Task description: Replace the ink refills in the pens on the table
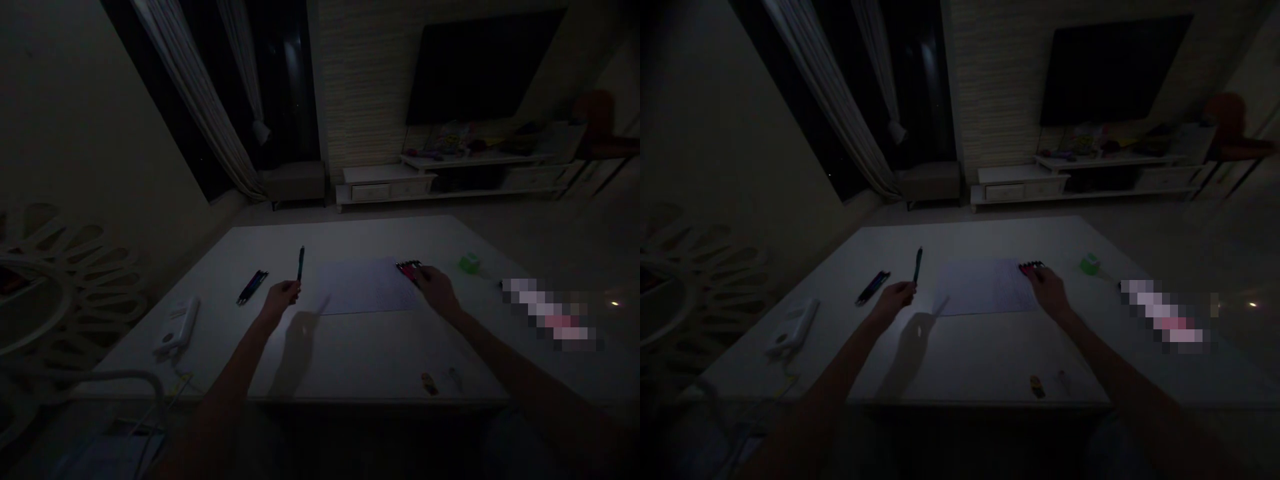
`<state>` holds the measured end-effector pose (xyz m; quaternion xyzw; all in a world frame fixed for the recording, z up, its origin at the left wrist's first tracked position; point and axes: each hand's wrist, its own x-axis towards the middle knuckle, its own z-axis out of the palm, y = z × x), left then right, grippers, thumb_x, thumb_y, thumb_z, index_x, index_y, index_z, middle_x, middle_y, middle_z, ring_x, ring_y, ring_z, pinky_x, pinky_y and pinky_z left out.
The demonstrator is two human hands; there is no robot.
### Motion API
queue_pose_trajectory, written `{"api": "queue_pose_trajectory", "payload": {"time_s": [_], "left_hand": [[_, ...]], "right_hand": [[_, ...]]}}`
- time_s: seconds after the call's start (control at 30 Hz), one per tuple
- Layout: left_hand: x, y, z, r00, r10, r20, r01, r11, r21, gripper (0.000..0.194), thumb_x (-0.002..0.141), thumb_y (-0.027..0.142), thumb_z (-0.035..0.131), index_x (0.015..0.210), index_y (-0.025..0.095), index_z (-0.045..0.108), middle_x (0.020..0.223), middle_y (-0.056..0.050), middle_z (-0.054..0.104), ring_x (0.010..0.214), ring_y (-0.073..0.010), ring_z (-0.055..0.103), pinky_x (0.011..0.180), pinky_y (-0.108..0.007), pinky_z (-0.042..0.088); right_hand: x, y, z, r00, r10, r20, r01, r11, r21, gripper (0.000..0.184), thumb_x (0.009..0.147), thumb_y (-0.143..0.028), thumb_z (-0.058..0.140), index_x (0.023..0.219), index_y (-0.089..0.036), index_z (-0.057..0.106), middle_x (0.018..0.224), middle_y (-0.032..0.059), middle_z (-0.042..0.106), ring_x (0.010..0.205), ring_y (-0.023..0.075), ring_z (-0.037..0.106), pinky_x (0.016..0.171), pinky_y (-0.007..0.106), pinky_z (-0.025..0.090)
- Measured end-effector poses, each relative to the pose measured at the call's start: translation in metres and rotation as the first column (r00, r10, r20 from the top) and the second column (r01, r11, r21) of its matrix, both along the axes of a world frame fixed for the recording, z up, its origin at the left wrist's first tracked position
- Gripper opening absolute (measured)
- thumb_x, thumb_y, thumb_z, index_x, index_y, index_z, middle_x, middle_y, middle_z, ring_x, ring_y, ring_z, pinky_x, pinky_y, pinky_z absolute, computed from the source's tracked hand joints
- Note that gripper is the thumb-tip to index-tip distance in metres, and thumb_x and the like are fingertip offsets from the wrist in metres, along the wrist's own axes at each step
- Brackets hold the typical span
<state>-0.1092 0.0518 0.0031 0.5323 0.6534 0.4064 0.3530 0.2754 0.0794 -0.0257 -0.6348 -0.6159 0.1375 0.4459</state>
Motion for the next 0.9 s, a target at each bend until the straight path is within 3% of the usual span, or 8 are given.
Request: {"api": "queue_pose_trajectory", "payload": {"time_s": [0.17,0.3,0.4,0.5,0.57,0.67,0.77,0.9], "left_hand": [[0.096,-0.027,-0.010,0.808,-0.259,0.530,0.308,0.951,-0.005,0.045,0.068,0.051,0.064,0.086,0.011,0.059,0.083,-0.008,0.060,0.064,-0.0088,0.053,0.060,-0.022,0.042],[0.131,-0.047,-0.018,0.761,-0.355,0.544,0.453,0.890,-0.053,0.044,0.070,0.052,0.062,0.086,0.011,0.060,0.081,-0.008,0.061,0.066,-0.0103,0.055,0.059,-0.021,0.042],[0.132,-0.053,-0.019,0.856,-0.376,0.355,0.429,0.900,-0.082,0.042,0.075,0.051,0.056,0.091,0.012,0.059,0.085,-0.009,0.062,0.066,-0.0134,0.058,0.059,-0.025,0.045],[0.122,-0.054,-0.012,0.971,-0.215,-0.101,0.230,0.958,0.171,0.041,0.078,0.041,0.057,0.111,0.017,0.052,0.109,-0.013,0.057,0.084,-0.0202,0.060,0.069,-0.034,0.048],[0.115,-0.054,-0.007,0.890,-0.098,-0.445,0.294,0.871,0.395,0.043,0.078,0.031,0.059,0.119,0.023,0.047,0.124,-0.012,0.048,0.106,-0.0244,0.051,0.088,-0.043,0.041],[0.109,-0.053,-0.006,0.615,-0.104,-0.782,0.569,0.745,0.349,0.024,0.083,0.022,0.053,0.107,0.024,0.054,0.110,-0.007,0.058,0.108,-0.0229,0.050,0.099,-0.048,0.027],[0.109,-0.052,-0.014,0.466,-0.170,-0.869,0.635,0.748,0.195,0.013,0.089,0.022,0.043,0.095,0.019,0.055,0.085,-0.004,0.062,0.082,-0.0179,0.058,0.084,-0.038,0.041],[0.112,-0.053,-0.021,0.441,-0.168,-0.882,0.607,0.779,0.155,0.015,0.090,0.026,0.041,0.093,0.018,0.053,0.081,-0.004,0.059,0.073,-0.0164,0.056,0.065,-0.028,0.043]], "right_hand": [[-0.093,-0.048,0.017,0.808,0.381,-0.449,-0.489,0.859,-0.151,0.049,0.083,-0.053,0.036,0.092,-0.016,0.066,0.090,0.0093,0.065,0.073,0.0164,0.058,0.058,0.027,0.045],[-0.117,-0.068,0.016,0.695,0.413,-0.588,-0.596,0.788,-0.152,0.039,0.078,-0.048,0.049,0.089,-0.015,0.066,0.080,0.0053,0.065,0.068,0.0140,0.057,0.059,0.025,0.044],[-0.107,-0.067,0.017,0.763,0.380,-0.522,-0.530,0.831,-0.170,0.033,0.077,-0.042,0.052,0.080,-0.013,0.067,0.068,0.0038,0.063,0.062,0.0130,0.055,0.059,0.024,0.043],[-0.093,-0.060,0.019,0.860,0.370,-0.350,-0.454,0.868,-0.199,0.031,0.077,-0.040,0.051,0.073,-0.013,0.066,0.063,0.0034,0.062,0.059,0.0131,0.053,0.057,0.024,0.040],[-0.088,-0.058,0.020,0.848,0.458,-0.268,-0.515,0.832,-0.205,0.028,0.075,-0.039,0.054,0.074,-0.014,0.068,0.065,0.0033,0.064,0.061,0.0137,0.053,0.059,0.025,0.039],[-0.090,-0.060,0.018,0.764,0.551,-0.337,-0.630,0.748,-0.206,0.026,0.072,-0.039,0.059,0.075,-0.015,0.068,0.065,0.0025,0.064,0.059,0.0129,0.053,0.056,0.024,0.038],[-0.099,-0.064,0.013,0.743,0.393,-0.542,-0.598,0.753,-0.274,0.035,0.070,-0.047,0.061,0.063,-0.013,0.062,0.046,-0.0019,0.050,0.042,0.0079,0.041,0.043,0.021,0.029],[-0.110,-0.071,0.004,0.583,0.071,-0.809,-0.589,0.723,-0.361,0.045,0.066,-0.057,0.059,0.052,-0.017,0.045,0.039,-0.0072,0.035,0.034,0.0042,0.027,0.036,0.020,0.018]]}}
